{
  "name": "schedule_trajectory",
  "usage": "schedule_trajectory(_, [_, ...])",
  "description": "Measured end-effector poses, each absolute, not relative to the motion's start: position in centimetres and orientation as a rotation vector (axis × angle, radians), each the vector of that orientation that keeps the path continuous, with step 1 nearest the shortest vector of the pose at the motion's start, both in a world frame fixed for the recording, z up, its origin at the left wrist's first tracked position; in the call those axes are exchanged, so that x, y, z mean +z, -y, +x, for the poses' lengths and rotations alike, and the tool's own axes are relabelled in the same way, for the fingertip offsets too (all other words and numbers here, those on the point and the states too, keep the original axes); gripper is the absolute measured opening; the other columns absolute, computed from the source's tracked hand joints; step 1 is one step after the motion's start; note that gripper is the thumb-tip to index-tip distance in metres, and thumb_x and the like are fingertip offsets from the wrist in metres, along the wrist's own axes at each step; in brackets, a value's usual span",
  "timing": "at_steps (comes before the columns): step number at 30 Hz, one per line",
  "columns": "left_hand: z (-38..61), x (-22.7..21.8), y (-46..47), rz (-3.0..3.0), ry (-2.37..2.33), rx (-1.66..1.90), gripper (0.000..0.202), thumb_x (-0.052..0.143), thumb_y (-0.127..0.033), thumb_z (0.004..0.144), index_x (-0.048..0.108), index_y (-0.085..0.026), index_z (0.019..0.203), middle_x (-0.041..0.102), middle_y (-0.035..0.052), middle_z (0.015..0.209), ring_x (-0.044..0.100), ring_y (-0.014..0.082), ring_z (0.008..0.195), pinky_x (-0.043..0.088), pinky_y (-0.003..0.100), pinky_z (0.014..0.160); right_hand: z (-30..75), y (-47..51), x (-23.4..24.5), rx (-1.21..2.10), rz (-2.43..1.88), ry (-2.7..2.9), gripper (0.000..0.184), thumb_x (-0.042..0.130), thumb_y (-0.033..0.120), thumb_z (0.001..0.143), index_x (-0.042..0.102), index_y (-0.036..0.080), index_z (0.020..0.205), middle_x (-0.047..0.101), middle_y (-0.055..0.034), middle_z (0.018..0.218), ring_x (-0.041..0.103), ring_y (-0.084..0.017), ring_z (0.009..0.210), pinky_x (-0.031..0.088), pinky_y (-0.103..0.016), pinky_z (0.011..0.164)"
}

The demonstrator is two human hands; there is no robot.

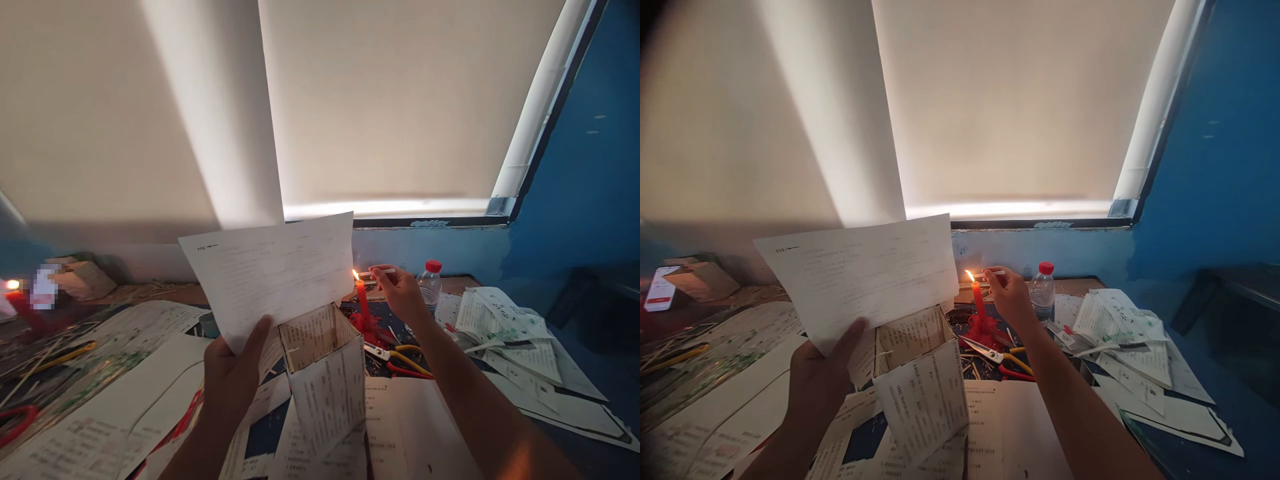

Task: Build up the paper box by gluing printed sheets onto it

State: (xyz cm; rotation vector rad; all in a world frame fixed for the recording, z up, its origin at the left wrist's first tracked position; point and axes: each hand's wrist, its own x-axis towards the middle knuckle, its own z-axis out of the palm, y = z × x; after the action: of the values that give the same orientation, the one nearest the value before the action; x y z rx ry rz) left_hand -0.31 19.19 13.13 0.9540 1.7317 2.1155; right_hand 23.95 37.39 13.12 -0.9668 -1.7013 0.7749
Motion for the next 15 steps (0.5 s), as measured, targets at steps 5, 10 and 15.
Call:
schedule_trajectory(5, [-0.17,13.28,-19.04,0.894,-1.714,2.106,0.043,0.085,-0.055,0.071,0.080,-0.017,0.090,0.080,0.0114,0.096,0.074,0.0363,0.105,0.065,0.042,0.089,23.82,-37.46,13.02,0.810,-0.986,1.724,0.028,0.065,0.038,0.104,0.067,0.016,0.121,0.072,-0.0065,0.112,0.072,-0.020,0.089,0.062,-0.037,0.076])
schedule_trajectory(10, [0.06,13.59,-18.93,0.865,-1.703,2.120,0.041,0.087,-0.053,0.070,0.080,-0.018,0.090,0.080,0.0110,0.098,0.073,0.0365,0.111,0.062,0.045,0.097,23.75,-37.62,12.99,0.826,-0.978,1.730,0.028,0.064,0.037,0.104,0.067,0.017,0.123,0.071,-0.0076,0.117,0.072,-0.021,0.093,0.062,-0.039,0.080])
schedule_trajectory(15, [0.16,13.69,-18.93,0.858,-1.707,2.118,0.040,0.086,-0.052,0.072,0.081,-0.018,0.093,0.081,0.0118,0.104,0.073,0.0371,0.113,0.061,0.048,0.100,23.72,-37.83,12.79,0.839,-0.966,1.732,0.029,0.065,0.037,0.103,0.066,0.017,0.124,0.070,-0.0082,0.120,0.072,-0.022,0.097,0.062,-0.041,0.083])
